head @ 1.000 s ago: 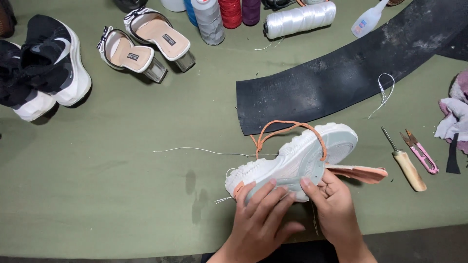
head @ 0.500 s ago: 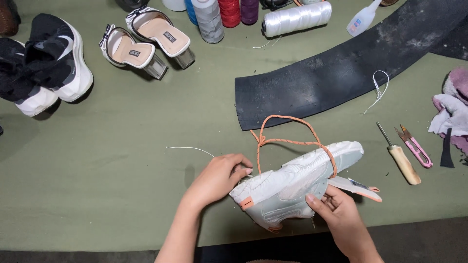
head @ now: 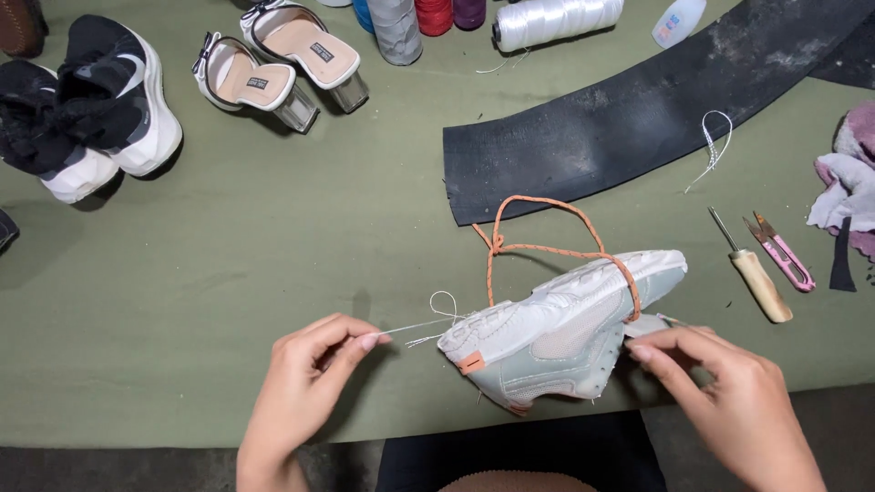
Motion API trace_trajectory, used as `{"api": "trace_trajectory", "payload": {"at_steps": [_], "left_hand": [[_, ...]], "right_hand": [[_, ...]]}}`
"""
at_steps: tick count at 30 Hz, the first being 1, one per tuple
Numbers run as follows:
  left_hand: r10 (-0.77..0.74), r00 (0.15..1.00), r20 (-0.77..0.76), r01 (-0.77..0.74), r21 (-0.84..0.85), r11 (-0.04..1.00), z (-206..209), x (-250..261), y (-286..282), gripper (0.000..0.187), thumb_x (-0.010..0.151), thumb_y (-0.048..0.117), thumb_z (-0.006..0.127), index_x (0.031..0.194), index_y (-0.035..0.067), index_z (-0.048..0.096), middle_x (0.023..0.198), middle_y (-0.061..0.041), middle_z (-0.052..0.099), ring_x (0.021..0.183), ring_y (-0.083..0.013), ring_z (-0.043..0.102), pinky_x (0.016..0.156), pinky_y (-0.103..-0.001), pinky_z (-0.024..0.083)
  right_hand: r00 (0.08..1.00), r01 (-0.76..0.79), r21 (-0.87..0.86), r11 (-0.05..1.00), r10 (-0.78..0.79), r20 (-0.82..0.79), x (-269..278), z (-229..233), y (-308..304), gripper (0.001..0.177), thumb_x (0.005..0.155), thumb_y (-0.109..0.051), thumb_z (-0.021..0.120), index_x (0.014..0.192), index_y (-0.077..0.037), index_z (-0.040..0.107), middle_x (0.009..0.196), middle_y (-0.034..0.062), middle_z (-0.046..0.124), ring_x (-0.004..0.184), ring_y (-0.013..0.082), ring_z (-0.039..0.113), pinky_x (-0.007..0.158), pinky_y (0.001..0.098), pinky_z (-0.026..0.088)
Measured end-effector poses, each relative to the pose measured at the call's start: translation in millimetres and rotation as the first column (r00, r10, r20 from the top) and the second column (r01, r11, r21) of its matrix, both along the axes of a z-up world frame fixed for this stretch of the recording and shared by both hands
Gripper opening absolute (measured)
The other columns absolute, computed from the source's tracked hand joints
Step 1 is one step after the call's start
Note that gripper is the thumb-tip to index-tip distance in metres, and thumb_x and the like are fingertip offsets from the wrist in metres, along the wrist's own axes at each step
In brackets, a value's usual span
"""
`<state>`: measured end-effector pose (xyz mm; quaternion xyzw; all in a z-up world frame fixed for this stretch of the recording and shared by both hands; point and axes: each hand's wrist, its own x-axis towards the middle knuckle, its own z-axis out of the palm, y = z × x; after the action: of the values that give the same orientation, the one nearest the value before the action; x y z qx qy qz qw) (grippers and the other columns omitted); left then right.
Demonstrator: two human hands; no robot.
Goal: The person sews a light blue and orange sneaker using a curved awl and white thread. They repeatedly pierce the shoe's upper material near the sole and pull the thread through to secure the parts. The workspace includes other shoes and spools of thread.
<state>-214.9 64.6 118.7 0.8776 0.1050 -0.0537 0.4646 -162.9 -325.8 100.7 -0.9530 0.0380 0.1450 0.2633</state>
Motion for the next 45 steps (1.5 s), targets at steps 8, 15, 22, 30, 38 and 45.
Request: {"api": "trace_trajectory", "payload": {"at_steps": [8,15,22,30,38,45], "left_hand": [[0.018,0.939,0.345,0.007,-0.071,0.997,29.1,10.8,-49.8,0.023,0.098,0.019,0.061,0.085,0.012,0.079,0.072,0.004,0.071,0.059,-0.0068,0.049,0.054,-0.022,0.036],[0.266,0.915,0.303,-0.237,-0.130,0.963,24.7,22.5,-55.7,0.024,0.100,0.023,0.062,0.087,0.012,0.078,0.063,0.008,0.054,0.060,-0.0054,0.039,0.055,-0.023,0.033],[0.371,0.892,0.258,-0.304,-0.264,0.915,11.5,33.9,-56.6,0.024,0.103,0.023,0.061,0.088,0.010,0.075,0.070,0.008,0.053,0.064,-0.0052,0.039,0.058,-0.022,0.031],[0.525,0.784,0.332,-0.314,-0.516,0.797,21.6,46.1,-52.0,0.023,0.106,0.022,0.058,0.092,0.006,0.068,0.066,0.004,0.045,0.057,-0.0055,0.031,0.051,-0.022,0.030],[0.468,0.806,0.363,-0.328,-0.386,0.862,32.0,15.0,-48.2,0.024,0.105,0.020,0.059,0.089,0.005,0.069,0.067,0.003,0.048,0.057,-0.0066,0.034,0.053,-0.022,0.027],[0.450,0.814,0.368,-0.354,-0.302,0.885,28.8,-14.8,-43.4,0.023,0.103,0.017,0.060,0.087,0.004,0.071,0.075,0.002,0.062,0.060,-0.0072,0.038,0.057,-0.022,0.033]], "right_hand": [[0.699,-0.564,0.166,0.809,0.360,0.617,21.6,11.0,79.3,0.024,0.097,-0.018,0.064,0.117,-0.011,0.075,0.117,0.0049,0.073,0.108,0.0228,0.065,0.100,0.0370,0.047],[0.687,-0.609,0.191,0.769,0.392,0.611,34.8,-3.3,96.0,0.030,0.096,-0.020,0.069,0.124,-0.010,0.070,0.123,0.0062,0.070,0.114,0.0257,0.064,0.102,0.0385,0.047],[0.755,-0.558,0.162,0.814,0.416,0.507,36.6,-26.6,88.8,0.048,0.092,-0.024,0.072,0.138,-0.014,0.061,0.132,0.0044,0.066,0.123,0.0265,0.060,0.103,0.0417,0.045],[0.711,-0.587,0.092,0.804,0.458,0.533,36.5,-28.9,89.5,0.042,0.093,-0.024,0.072,0.133,-0.013,0.064,0.133,0.0027,0.067,0.123,0.0273,0.060,0.104,0.0442,0.044],[0.711,-0.588,0.185,0.787,0.394,0.582,33.9,-18.1,94.4,0.040,0.095,-0.026,0.070,0.132,-0.011,0.064,0.127,0.0051,0.069,0.117,0.0259,0.063,0.103,0.0401,0.046],[0.511,-0.705,0.101,0.702,0.403,0.759,36.6,-3.5,120.1,0.025,0.102,-0.020,0.063,0.125,-0.013,0.070,0.128,0.0047,0.068,0.123,0.0289,0.064,0.101,0.0424,0.046]]}}
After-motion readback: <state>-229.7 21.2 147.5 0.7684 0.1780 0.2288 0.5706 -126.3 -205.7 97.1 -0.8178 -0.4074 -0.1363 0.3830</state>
